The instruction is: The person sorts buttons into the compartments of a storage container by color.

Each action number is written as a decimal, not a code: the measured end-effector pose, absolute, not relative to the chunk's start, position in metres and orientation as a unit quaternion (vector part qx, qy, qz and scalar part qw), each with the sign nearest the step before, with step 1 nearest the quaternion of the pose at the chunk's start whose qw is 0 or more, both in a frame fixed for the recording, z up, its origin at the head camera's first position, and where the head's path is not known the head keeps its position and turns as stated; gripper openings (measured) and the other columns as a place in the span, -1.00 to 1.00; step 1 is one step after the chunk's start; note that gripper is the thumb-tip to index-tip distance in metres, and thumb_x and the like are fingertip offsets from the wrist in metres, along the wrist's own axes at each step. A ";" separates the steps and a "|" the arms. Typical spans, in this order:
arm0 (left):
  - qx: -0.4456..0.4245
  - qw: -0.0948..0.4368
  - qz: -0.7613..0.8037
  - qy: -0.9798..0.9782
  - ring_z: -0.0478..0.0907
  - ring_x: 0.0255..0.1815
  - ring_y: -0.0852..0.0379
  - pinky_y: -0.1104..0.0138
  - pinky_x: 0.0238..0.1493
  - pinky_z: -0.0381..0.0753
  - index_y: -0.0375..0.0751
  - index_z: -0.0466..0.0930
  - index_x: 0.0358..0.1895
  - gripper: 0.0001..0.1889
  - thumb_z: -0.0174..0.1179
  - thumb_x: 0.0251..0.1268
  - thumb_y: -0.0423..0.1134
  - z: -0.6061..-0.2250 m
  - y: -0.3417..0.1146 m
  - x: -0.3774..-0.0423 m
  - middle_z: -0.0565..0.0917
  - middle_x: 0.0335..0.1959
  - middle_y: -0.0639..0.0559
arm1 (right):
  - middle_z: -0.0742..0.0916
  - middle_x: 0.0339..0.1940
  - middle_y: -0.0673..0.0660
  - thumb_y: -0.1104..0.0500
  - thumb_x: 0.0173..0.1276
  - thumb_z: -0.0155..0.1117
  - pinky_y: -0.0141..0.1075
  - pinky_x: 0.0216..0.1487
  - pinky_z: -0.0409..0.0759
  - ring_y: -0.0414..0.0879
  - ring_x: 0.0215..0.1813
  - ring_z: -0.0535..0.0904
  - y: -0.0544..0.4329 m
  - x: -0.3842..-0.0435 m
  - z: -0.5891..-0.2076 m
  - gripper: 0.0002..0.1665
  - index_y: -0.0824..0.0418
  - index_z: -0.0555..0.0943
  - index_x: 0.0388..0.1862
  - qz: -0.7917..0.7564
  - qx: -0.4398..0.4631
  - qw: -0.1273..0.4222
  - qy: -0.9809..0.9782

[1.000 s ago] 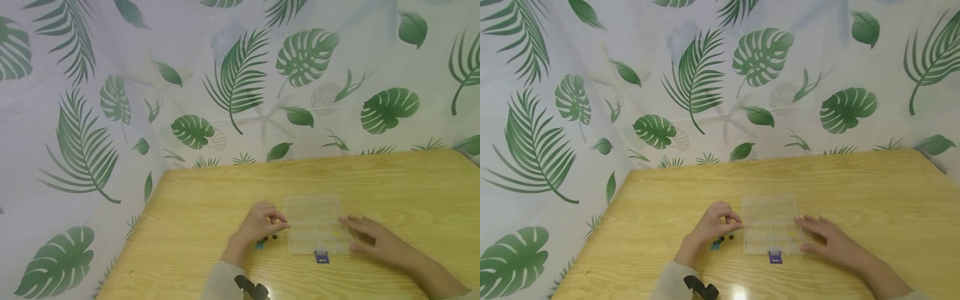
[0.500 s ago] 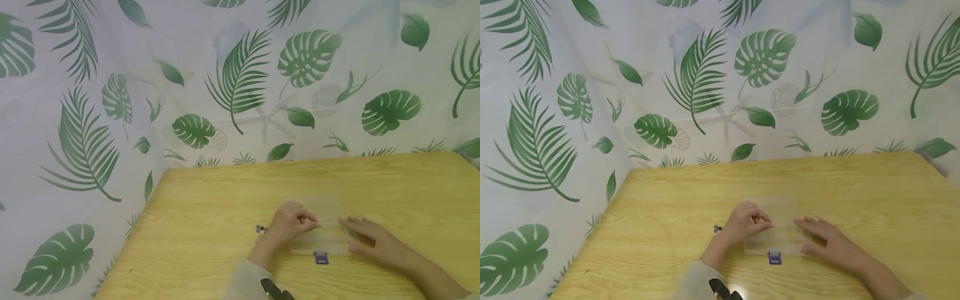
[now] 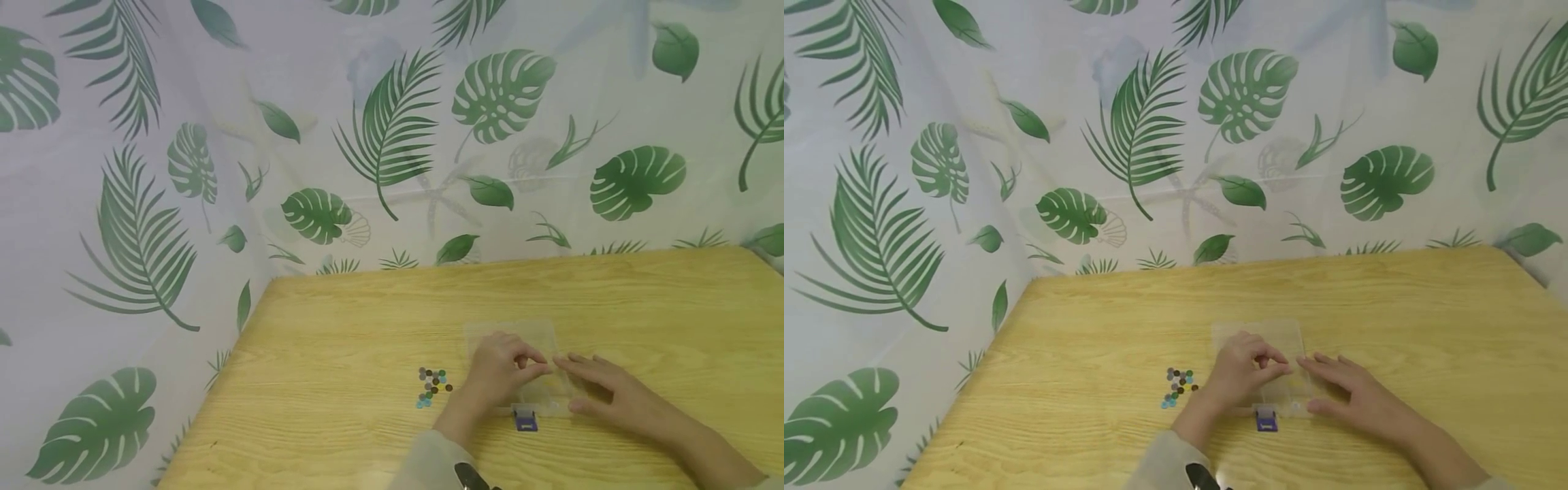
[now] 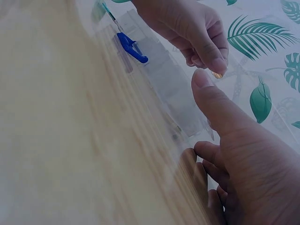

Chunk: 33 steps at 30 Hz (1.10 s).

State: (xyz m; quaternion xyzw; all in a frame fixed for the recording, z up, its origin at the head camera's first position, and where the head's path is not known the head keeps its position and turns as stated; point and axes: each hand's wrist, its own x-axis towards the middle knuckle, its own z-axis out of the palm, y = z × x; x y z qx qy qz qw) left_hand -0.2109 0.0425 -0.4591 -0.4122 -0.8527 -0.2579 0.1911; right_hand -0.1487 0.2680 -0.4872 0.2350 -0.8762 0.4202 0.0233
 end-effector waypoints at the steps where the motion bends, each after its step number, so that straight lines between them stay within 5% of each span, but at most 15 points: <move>1: -0.411 0.194 -0.259 -0.852 0.23 -0.50 0.42 0.71 -0.32 0.12 0.09 0.74 -0.37 -0.83 0.33 0.07 0.04 -0.459 0.044 -0.210 0.44 -0.64 0.32 | 0.36 0.33 0.49 0.18 0.24 0.32 0.42 0.23 -0.09 0.63 0.30 0.05 0.268 -0.149 -0.487 -0.28 0.02 0.35 0.39 0.417 0.236 0.027 -0.877; 4: -0.411 0.201 -0.259 -0.851 0.23 -0.51 0.42 0.72 -0.33 0.12 0.09 0.74 -0.37 -0.83 0.33 0.06 0.05 -0.459 0.047 -0.210 0.45 -0.64 0.33 | 0.39 0.32 0.45 0.18 0.23 0.33 -0.11 0.49 -0.20 0.52 0.31 0.15 0.267 -0.149 -0.487 -0.28 0.01 0.35 0.38 0.400 0.243 0.041 -0.883; 7: -0.410 0.200 -0.250 -0.854 0.22 -0.52 0.43 0.72 -0.33 0.11 0.11 0.74 -0.36 -0.83 0.32 0.07 0.06 -0.459 0.049 -0.209 0.43 -0.65 0.35 | 0.42 0.32 0.41 0.18 0.22 0.34 -0.62 0.34 -0.26 0.38 0.33 0.22 0.267 -0.148 -0.487 -0.27 0.00 0.35 0.38 0.385 0.248 0.054 -0.887; 8: -0.410 0.199 -0.248 -0.855 0.21 -0.52 0.43 0.72 -0.34 0.10 0.11 0.74 -0.36 -0.82 0.32 0.07 0.07 -0.459 0.049 -0.209 0.42 -0.65 0.35 | 0.42 0.32 0.40 0.18 0.22 0.34 -0.64 0.33 -0.26 0.35 0.33 0.23 0.266 -0.148 -0.487 -0.27 0.00 0.35 0.38 0.383 0.248 0.056 -0.888; 15: -0.413 0.206 -0.238 -0.855 0.21 -0.50 0.42 0.72 -0.34 0.10 0.11 0.74 -0.35 -0.81 0.33 0.05 0.08 -0.461 0.049 -0.210 0.40 -0.65 0.34 | 0.42 0.32 0.41 0.19 0.22 0.34 -0.65 0.33 -0.28 0.43 0.30 0.21 0.266 -0.149 -0.485 -0.26 0.02 0.35 0.39 0.385 0.249 0.055 -0.887; 18: -0.415 0.209 -0.244 -0.851 0.22 -0.49 0.42 0.72 -0.34 0.11 0.10 0.74 -0.34 -0.81 0.33 0.05 0.06 -0.459 0.047 -0.209 0.41 -0.65 0.34 | 0.39 0.32 0.45 0.18 0.23 0.33 -0.06 0.49 -0.18 0.55 0.30 0.15 0.267 -0.149 -0.485 -0.27 0.01 0.35 0.39 0.400 0.241 0.041 -0.883; 20: -0.415 0.199 -0.251 -0.852 0.22 -0.48 0.42 0.72 -0.35 0.12 0.09 0.74 -0.33 -0.81 0.32 0.07 0.06 -0.458 0.044 -0.209 0.41 -0.63 0.34 | 0.38 0.32 0.48 0.19 0.22 0.33 0.29 0.35 -0.12 0.58 0.30 0.12 0.266 -0.150 -0.485 -0.28 0.03 0.36 0.38 0.410 0.241 0.035 -0.879; 22: -0.416 0.181 -0.263 -0.852 0.23 -0.48 0.41 0.72 -0.34 0.13 0.07 0.74 -0.32 -0.81 0.31 0.09 0.04 -0.458 0.041 -0.210 0.42 -0.62 0.32 | 0.37 0.32 0.49 0.20 0.23 0.32 0.43 0.22 -0.10 0.60 0.30 0.09 0.266 -0.150 -0.485 -0.28 0.03 0.36 0.38 0.416 0.243 0.030 -0.876; 30: -0.444 0.183 -0.299 -0.825 0.33 -0.41 0.35 0.71 -0.26 0.25 -0.03 0.74 -0.34 -0.82 0.39 0.03 -0.05 -0.461 0.020 -0.211 0.45 -0.60 0.23 | 0.37 0.33 0.48 0.18 0.24 0.32 0.36 0.30 -0.15 0.59 0.31 0.09 0.266 -0.149 -0.485 -0.28 0.02 0.35 0.39 0.414 0.238 0.029 -0.878; 33: -0.458 0.199 -0.319 -0.805 0.33 -0.43 0.29 0.68 -0.27 0.27 -0.08 0.74 -0.38 -0.83 0.43 -0.02 -0.11 -0.460 0.010 -0.212 0.46 -0.62 0.18 | 0.38 0.33 0.45 0.18 0.24 0.32 -0.07 0.48 -0.25 0.54 0.31 0.13 0.266 -0.149 -0.486 -0.27 0.03 0.34 0.39 0.405 0.238 0.033 -0.882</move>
